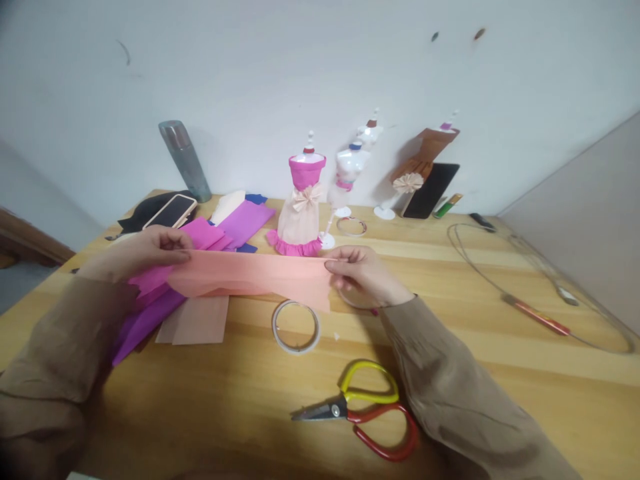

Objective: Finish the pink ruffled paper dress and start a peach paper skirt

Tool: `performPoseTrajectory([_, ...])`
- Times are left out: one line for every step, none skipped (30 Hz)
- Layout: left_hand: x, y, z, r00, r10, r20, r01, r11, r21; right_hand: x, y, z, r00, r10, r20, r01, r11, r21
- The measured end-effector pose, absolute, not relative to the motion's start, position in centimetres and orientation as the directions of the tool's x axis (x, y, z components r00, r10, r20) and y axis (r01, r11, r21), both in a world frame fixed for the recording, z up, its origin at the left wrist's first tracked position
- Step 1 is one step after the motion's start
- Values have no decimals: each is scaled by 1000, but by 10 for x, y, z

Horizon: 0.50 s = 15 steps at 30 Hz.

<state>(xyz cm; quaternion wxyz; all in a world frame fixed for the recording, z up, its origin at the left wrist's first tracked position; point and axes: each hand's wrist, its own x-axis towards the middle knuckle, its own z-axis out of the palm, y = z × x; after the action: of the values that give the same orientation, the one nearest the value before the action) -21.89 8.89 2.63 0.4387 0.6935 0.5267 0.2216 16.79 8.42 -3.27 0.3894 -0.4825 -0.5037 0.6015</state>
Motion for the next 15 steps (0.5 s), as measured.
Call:
performPoseTrajectory([-218, 90, 23, 305, 939, -161, 493, -12, 870, 168, 85, -34, -224, 957, -184, 11, -187, -982])
performPoseTrajectory([-217, 91, 20, 269, 948, -170, 443, 34, 896, 168, 85, -34, -219, 959, -180, 6, -183, -983])
performPoseTrajectory([-216, 92, 17, 239, 954, -180, 389, 75, 918, 167, 85, -34, -219, 960, -176, -1, -181, -984])
performPoseTrajectory([-216, 93, 16, 217, 958, -188, 335, 108, 936, 167, 85, -35, -220, 960, -172, -10, -179, -984])
performPoseTrajectory([-215, 93, 14, 203, 959, -196, 287, 134, 949, 166, 85, -35, -225, 959, -170, -17, -179, -984])
performPoseTrajectory([-216, 93, 14, 196, 959, -205, 251, 153, 956, 165, 84, -35, -231, 958, -171, -21, -180, -983])
performPoseTrajectory([-216, 93, 14, 198, 957, -212, 229, 165, 959, 164, 84, -35, -237, 956, -170, -21, -180, -983])
performPoseTrajectory([-217, 93, 14, 208, 953, -220, 220, 174, 960, 163, 83, -35, -241, 956, -169, -17, -179, -984])
performPoseTrajectory([-219, 92, 15, 223, 948, -225, 218, 177, 960, 162, 82, -35, -245, 955, -168, -7, -175, -985])
performPoseTrajectory([-220, 92, 15, 242, 943, -228, 222, 175, 959, 162, 82, -35, -250, 954, -166, 7, -170, -985])
performPoseTrajectory([-221, 92, 16, 259, 938, -229, 229, 170, 958, 161, 81, -36, -257, 952, -166, 23, -166, -986])
performPoseTrajectory([-223, 92, 16, 273, 934, -229, 238, 165, 957, 161, 81, -37, -263, 950, -167, 36, -163, -986])
performPoseTrajectory([-224, 92, 16, 283, 931, -229, 248, 160, 955, 161, 81, -37, -270, 948, -170, 47, -164, -985])
performPoseTrajectory([-224, 93, 16, 290, 928, -232, 259, 157, 953, 161, 81, -38, -274, 945, -176, 54, -168, -984])
performPoseTrajectory([-225, 93, 16, 292, 927, -234, 265, 156, 951, 161, 82, -39, -276, 944, -181, 56, -172, -984])
